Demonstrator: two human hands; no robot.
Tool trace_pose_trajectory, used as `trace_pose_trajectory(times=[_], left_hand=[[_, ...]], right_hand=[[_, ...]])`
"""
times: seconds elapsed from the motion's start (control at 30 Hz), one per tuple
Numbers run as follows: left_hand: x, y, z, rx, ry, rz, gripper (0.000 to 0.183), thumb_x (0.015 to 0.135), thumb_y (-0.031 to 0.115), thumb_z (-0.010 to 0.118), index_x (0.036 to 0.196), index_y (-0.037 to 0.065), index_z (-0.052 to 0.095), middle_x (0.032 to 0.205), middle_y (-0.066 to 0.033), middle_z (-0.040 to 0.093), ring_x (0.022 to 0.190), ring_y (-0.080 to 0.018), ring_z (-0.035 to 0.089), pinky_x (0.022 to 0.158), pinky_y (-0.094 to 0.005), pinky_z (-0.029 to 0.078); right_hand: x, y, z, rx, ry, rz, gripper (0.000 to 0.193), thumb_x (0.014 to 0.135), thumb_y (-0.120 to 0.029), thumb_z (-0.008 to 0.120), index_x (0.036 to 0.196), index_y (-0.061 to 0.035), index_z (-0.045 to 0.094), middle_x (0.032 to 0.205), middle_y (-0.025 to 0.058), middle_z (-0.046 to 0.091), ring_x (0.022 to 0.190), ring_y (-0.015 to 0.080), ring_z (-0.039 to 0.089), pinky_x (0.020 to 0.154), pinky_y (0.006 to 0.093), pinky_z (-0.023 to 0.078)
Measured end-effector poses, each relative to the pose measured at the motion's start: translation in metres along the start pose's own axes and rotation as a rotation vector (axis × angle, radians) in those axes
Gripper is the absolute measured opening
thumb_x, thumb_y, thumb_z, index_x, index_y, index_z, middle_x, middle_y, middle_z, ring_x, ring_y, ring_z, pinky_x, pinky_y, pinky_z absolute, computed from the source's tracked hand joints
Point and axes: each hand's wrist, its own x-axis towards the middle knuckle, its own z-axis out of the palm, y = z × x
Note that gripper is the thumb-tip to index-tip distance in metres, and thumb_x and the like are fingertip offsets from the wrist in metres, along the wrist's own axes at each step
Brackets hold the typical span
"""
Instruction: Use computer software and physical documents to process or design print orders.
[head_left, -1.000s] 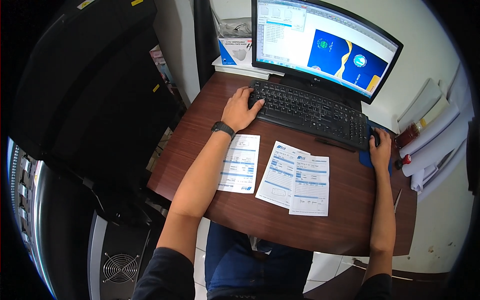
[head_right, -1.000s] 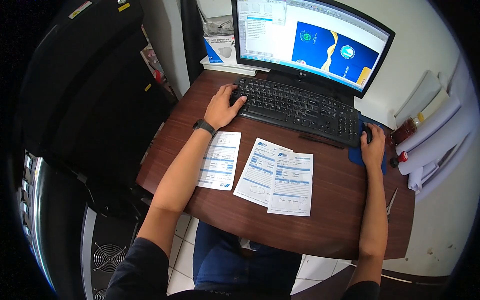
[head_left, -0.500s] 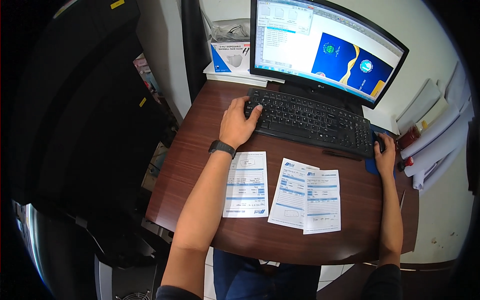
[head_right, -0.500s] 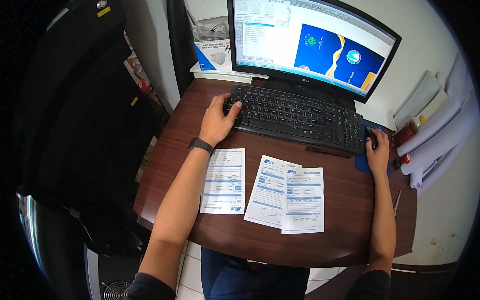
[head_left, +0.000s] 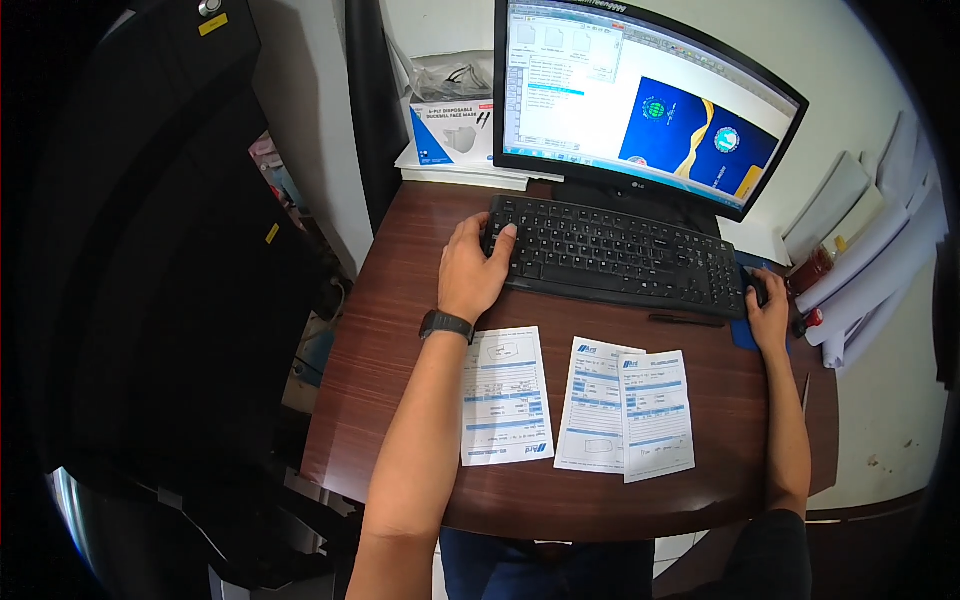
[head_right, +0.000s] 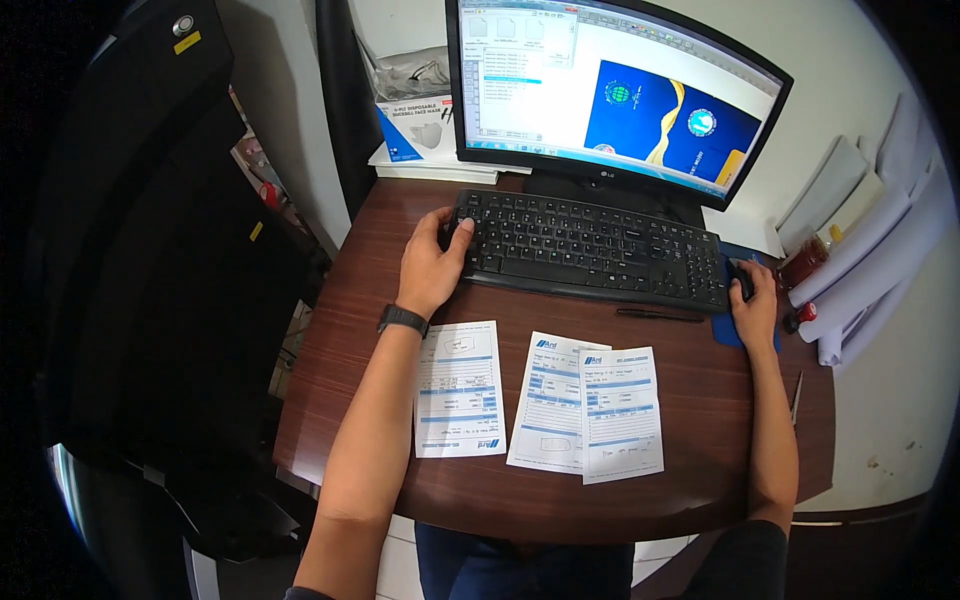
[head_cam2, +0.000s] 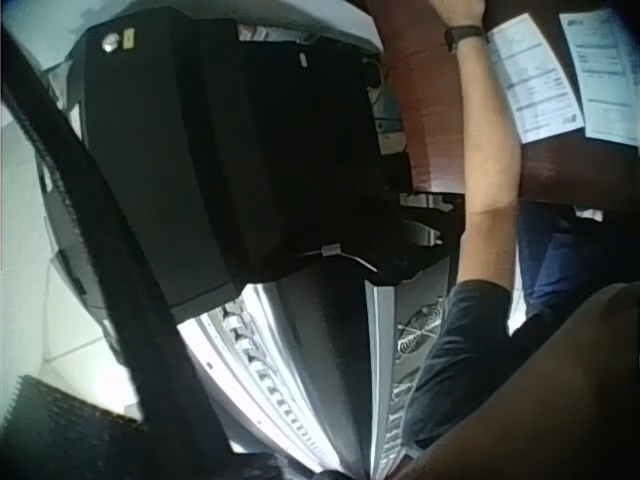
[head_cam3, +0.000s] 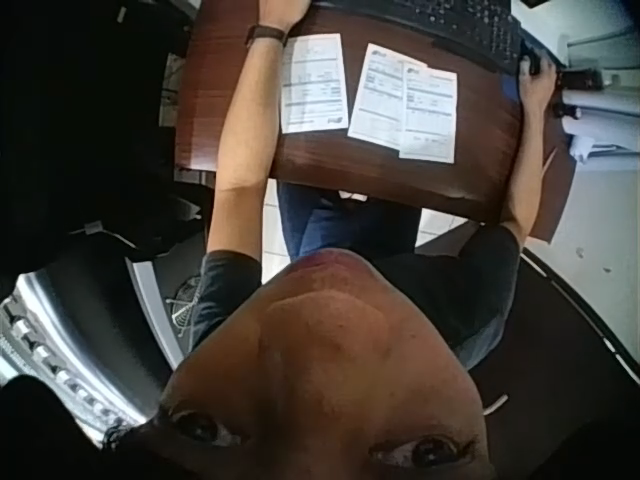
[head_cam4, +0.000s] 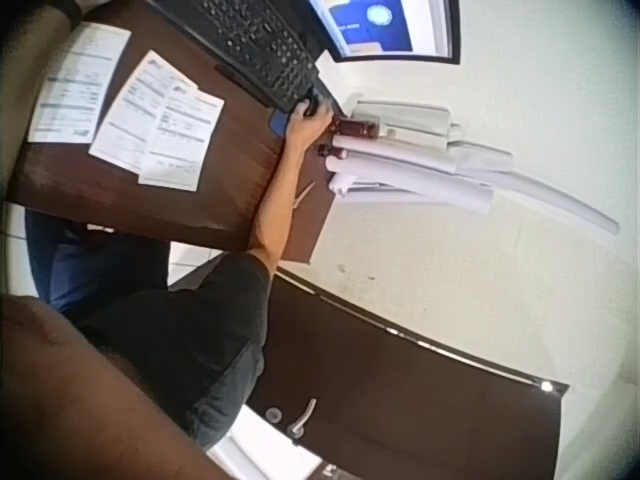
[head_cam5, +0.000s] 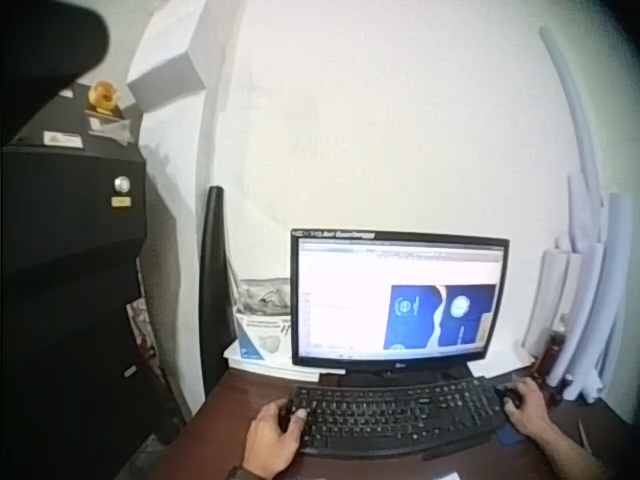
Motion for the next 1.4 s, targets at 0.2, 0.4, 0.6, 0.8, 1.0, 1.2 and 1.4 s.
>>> trace_pose_trajectory(times=[0.2,0.4,0.6,0.8,1.0,1.2,1.4], left_hand=[[-0.0005,-0.0004,0.0,0.037,-0.008,0.003,0.05,0.099,0.041,0.064,0.126,-0.002,0.065,0.121,-0.0192,0.067,0.11,-0.0353,0.065,0.095,-0.0421,0.05],[-0.0003,-0.002,-0.0007,0.072,0.007,0.044,0.05,0.1,0.043,0.063,0.122,-0.002,0.067,0.116,-0.0178,0.067,0.106,-0.0359,0.065,0.093,-0.0431,0.05],[-0.0007,-0.0002,0.0002,0.072,-0.001,0.019,0.05,0.1,0.043,0.062,0.121,-0.002,0.068,0.116,-0.018,0.067,0.107,-0.0363,0.065,0.093,-0.0432,0.05],[-0.0009,0.0013,-0.0017,0.069,-0.009,0.01,0.052,0.1,0.044,0.061,0.122,-0.003,0.067,0.117,-0.0187,0.067,0.108,-0.037,0.065,0.094,-0.0432,0.05],[0.0,-0.0001,-0.0009,0.068,-0.01,0.021,0.052,0.1,0.045,0.06,0.122,-0.002,0.067,0.118,-0.019,0.067,0.109,-0.0373,0.065,0.095,-0.0435,0.05],[-0.001,0.0002,-0.001,0.074,-0.006,0.02,0.052,0.1,0.045,0.061,0.122,-0.002,0.068,0.118,-0.0189,0.067,0.11,-0.0374,0.065,0.094,-0.0436,0.05],[-0.0004,-0.0012,-0.001,0.072,-0.006,0.03,0.052,0.1,0.045,0.061,0.121,-0.002,0.068,0.119,-0.0191,0.067,0.11,-0.0376,0.065,0.096,-0.0438,0.05]], right_hand=[[0.0004,0.001,0.0002,-0.006,-0.003,-0.001,0.035,0.09,-0.012,0.065,0.124,-0.0017,0.065,0.134,0.0196,0.061,0.126,0.0377,0.057,0.109,0.0425,0.044],[0.0009,0.0017,-0.0009,-0.002,0.002,-0.014,0.035,0.09,-0.012,0.065,0.124,-0.0014,0.065,0.133,0.0194,0.061,0.125,0.0371,0.058,0.109,0.042,0.044],[-0.0003,0.0053,0.0009,-0.004,0.016,-0.016,0.035,0.09,-0.012,0.065,0.124,-0.0023,0.065,0.133,0.0188,0.061,0.125,0.037,0.058,0.109,0.0418,0.044],[0.0005,0.0019,0.0,0.005,0.005,0.005,0.035,0.09,-0.011,0.065,0.123,-0.0027,0.065,0.134,0.018,0.061,0.126,0.037,0.057,0.109,0.0421,0.044],[0.0009,0.0037,0.0004,-0.008,0.001,0.001,0.035,0.09,-0.012,0.065,0.123,-0.0025,0.065,0.133,0.0177,0.061,0.126,0.0366,0.058,0.108,0.0418,0.045],[0.0,0.0049,0.001,-0.002,0.012,-0.013,0.035,0.09,-0.012,0.065,0.123,-0.0018,0.065,0.132,0.018,0.062,0.125,0.0364,0.058,0.108,0.042,0.045],[-0.0004,0.0025,0.0007,-0.004,0.01,-0.021,0.035,0.091,-0.013,0.065,0.124,-0.0022,0.066,0.132,0.0193,0.061,0.126,0.0373,0.057,0.109,0.0421,0.044]])
